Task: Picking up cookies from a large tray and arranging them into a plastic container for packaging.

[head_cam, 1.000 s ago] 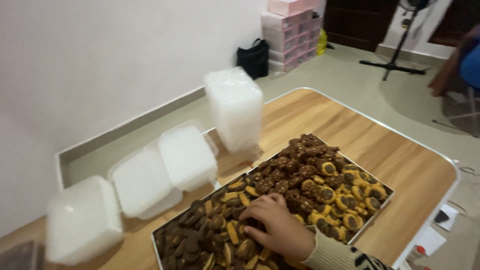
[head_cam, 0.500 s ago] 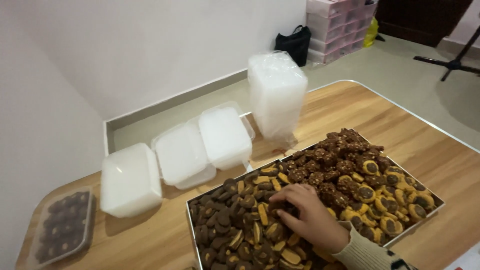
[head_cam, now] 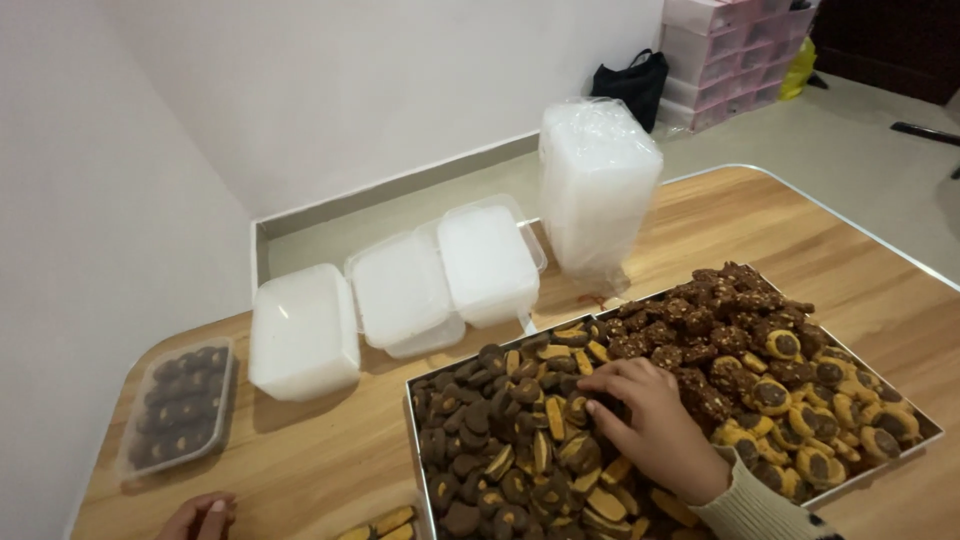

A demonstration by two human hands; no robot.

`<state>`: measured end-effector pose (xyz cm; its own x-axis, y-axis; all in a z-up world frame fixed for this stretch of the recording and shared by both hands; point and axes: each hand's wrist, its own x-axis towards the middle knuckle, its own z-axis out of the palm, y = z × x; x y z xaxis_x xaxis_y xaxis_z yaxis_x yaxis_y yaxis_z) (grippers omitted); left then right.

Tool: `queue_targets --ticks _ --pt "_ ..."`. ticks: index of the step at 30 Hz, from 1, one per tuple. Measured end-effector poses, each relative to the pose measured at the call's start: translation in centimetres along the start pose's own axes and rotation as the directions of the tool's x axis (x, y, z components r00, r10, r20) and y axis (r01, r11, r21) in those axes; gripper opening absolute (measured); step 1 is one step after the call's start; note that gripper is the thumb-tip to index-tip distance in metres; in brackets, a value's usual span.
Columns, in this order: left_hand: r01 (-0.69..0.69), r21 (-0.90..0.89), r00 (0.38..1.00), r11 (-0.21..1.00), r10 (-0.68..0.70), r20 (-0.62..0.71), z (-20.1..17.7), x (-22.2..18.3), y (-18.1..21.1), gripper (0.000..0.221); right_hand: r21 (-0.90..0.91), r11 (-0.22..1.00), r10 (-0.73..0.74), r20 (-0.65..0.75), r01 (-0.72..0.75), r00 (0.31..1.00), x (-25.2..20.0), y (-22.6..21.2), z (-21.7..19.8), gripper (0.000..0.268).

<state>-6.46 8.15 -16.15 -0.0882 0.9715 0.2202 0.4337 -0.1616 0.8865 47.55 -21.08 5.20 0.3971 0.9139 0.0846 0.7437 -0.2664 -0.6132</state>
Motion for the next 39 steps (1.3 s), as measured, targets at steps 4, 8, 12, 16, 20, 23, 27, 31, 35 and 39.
queue_targets --ticks 4,8,12,16,20,23,27,31,35,39 --pt "0.066 -0.005 0.998 0.998 -0.066 0.018 -0.5 -1.7 6.1 0.022 -0.001 0.999 -0.046 -0.059 0.046 0.997 0.0 0.2 -0.2 0.034" --pt "0.191 0.156 0.977 0.969 -0.203 0.066 -1.5 -1.9 9.7 0.025 0.024 0.994 -0.100 -0.136 0.104 0.986 -0.1 0.3 -0.7 0.027" --pt "0.191 0.255 0.971 0.948 -0.220 0.089 -2.0 -2.2 11.1 0.026 0.040 0.994 -0.098 -0.049 0.100 0.994 -0.3 0.0 -1.3 0.020" --pt "0.140 0.165 0.987 0.976 -0.150 0.054 -1.7 -2.3 10.1 0.027 -0.015 0.954 -0.297 0.105 0.300 0.949 -1.2 -0.8 -3.0 0.018" --pt "0.119 0.246 0.990 0.962 -0.133 0.039 -1.8 -3.3 12.0 0.022 -0.054 0.918 -0.368 0.261 0.394 0.893 -1.7 -1.3 -4.0 0.008" --pt "0.127 0.239 0.990 0.963 -0.138 0.031 -1.8 -3.9 13.7 0.021 -0.041 0.938 -0.316 0.308 0.345 0.897 -1.7 -0.7 -4.4 0.006" --pt "0.147 0.217 0.988 0.965 -0.153 0.010 -1.8 -4.2 14.3 0.021 -0.024 0.943 -0.302 0.363 0.333 0.881 -1.7 -0.8 -4.8 0.008" --pt "0.106 0.237 0.992 0.966 -0.120 0.047 -1.9 -3.1 11.9 0.022 -0.027 0.913 -0.368 0.375 0.407 0.851 -1.6 -0.6 -4.1 0.010" --pt "0.162 0.222 0.984 0.961 -0.175 0.040 -1.9 -3.6 13.5 0.023 -0.071 0.927 -0.299 0.452 0.368 0.840 -1.6 -0.8 -4.3 0.014" --pt "0.113 0.218 0.992 0.969 -0.123 0.032 -1.8 -4.1 13.8 0.021 -0.085 0.915 -0.315 0.461 0.394 0.830 -1.7 -0.8 -4.2 0.017"
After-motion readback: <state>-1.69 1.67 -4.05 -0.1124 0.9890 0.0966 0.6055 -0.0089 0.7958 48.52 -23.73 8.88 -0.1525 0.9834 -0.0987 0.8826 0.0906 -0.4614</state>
